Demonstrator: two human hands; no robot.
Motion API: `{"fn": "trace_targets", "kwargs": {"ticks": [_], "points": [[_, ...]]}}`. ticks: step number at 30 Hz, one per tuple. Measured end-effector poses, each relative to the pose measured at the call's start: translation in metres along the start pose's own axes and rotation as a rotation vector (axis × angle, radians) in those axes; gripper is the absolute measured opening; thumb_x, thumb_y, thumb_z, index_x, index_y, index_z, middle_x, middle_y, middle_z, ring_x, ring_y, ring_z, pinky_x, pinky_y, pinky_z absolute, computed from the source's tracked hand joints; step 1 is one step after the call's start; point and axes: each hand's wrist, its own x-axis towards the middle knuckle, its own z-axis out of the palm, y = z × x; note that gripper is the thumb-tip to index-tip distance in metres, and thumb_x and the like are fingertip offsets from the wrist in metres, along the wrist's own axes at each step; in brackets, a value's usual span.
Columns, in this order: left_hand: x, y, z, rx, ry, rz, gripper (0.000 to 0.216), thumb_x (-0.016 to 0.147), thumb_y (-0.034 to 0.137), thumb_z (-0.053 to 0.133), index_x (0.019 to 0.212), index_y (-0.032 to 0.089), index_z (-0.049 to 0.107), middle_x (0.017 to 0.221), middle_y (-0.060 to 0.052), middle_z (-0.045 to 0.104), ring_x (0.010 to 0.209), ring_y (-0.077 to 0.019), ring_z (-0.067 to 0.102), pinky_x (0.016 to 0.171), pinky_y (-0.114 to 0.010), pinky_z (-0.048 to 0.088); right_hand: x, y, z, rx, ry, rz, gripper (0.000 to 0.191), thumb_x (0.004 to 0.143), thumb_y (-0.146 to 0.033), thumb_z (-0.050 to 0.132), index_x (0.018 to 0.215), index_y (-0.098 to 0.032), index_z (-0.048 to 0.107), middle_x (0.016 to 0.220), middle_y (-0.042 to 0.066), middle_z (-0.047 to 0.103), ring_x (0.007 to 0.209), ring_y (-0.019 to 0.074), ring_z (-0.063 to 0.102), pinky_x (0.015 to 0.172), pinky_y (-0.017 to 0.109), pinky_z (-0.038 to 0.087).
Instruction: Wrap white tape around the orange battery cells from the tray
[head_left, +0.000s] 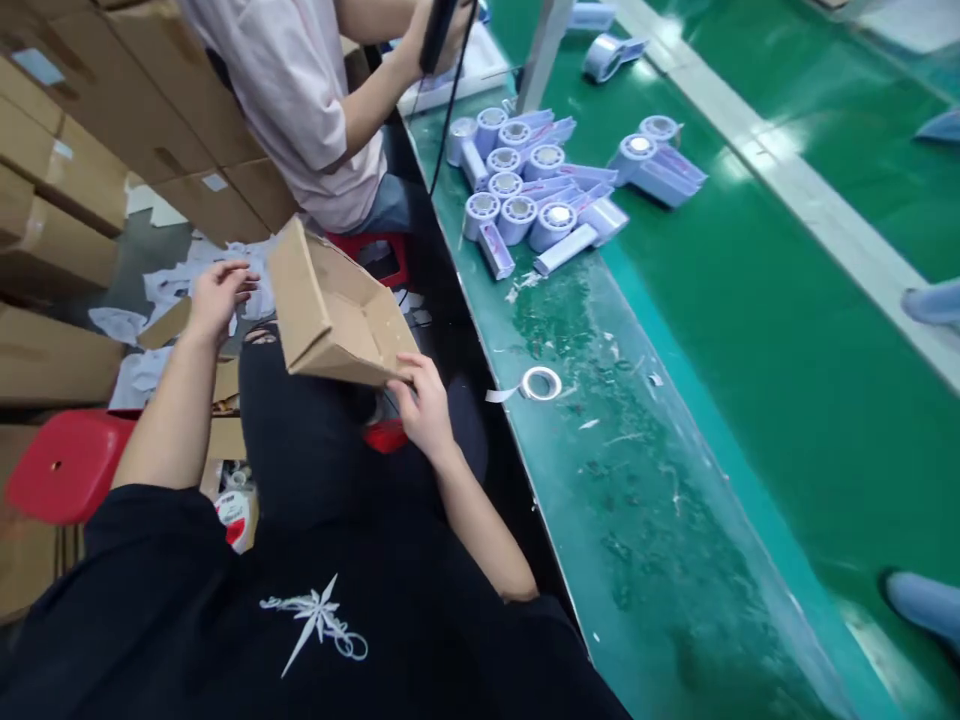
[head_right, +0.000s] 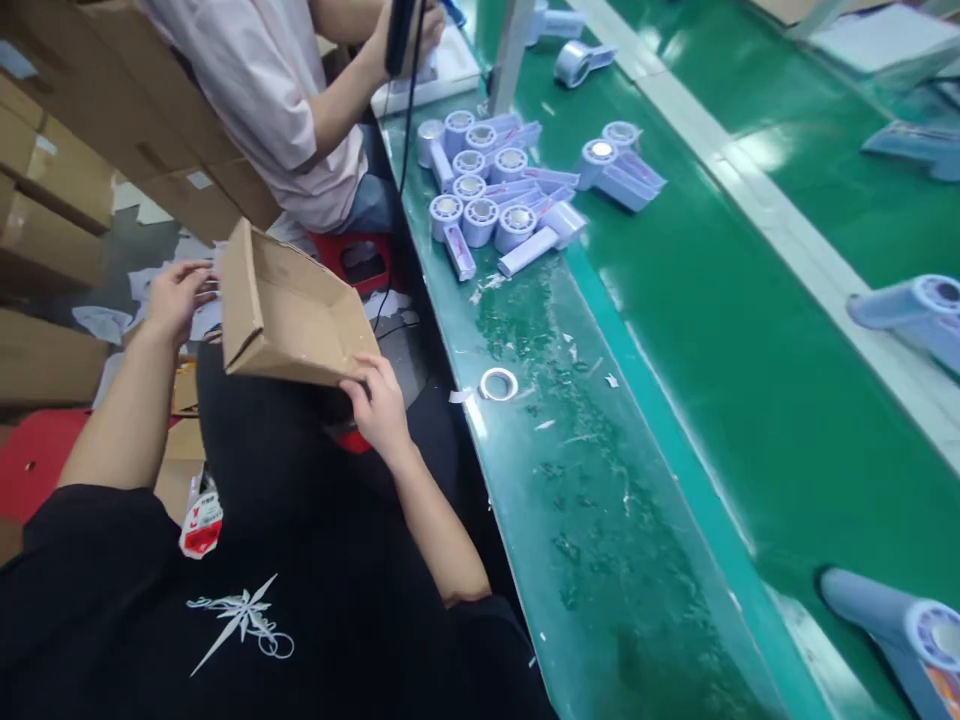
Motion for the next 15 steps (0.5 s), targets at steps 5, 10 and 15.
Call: {"fn": "trace_targets", "kwargs": {"ticks": [5, 10, 15], "points": [[-0.066, -0.095, -0.048, -0.231, 0.086, -0.355, 0.043, 0.115, 0.053, 0.039, 0.137, 0.02, 0.054, 0.132, -0.006, 0.078, 0.107, -0.015, 0.072, 0.104, -0.042, 0.061, 0.051, 0.061, 0.057, -0.21, -0.245, 0.16, 0.02, 0.104, -0.027, 0.059, 0.1, -0.02, 0.078, 0.137, 0.017, 0.073, 0.133, 0.03, 0.068, 0.123, 0.045, 0.051], [-0.104, -0.134, -0.049, -0.336, 0.005, -0.47, 0.05, 0.112, 0.059, 0.042, 0.147, 0.024, 0.053, 0.147, -0.006, 0.074, 0.113, -0.0192, 0.074, 0.099, -0.04, 0.064, 0.078, 0.077, 0.131, -0.268, -0.493, -0.032, 0.015, 0.106, -0.026, 0.066, 0.1, -0.022, 0.081, 0.134, 0.011, 0.077, 0.135, 0.0258, 0.068, 0.131, 0.046, 0.045], [-0.029, -0.197, 0.0, -0.19, -0.084, -0.574, 0.052, 0.095, 0.041, 0.074, 0.138, 0.013, 0.064, 0.119, -0.01, 0.081, 0.106, -0.0265, 0.074, 0.095, -0.042, 0.065, 0.099, 0.093, 0.224, -0.22, -0.735, -0.213, 0.015, 0.105, -0.035, 0.073, 0.117, -0.029, 0.079, 0.156, -0.003, 0.068, 0.152, 0.0163, 0.056, 0.142, 0.048, 0.028]]}}
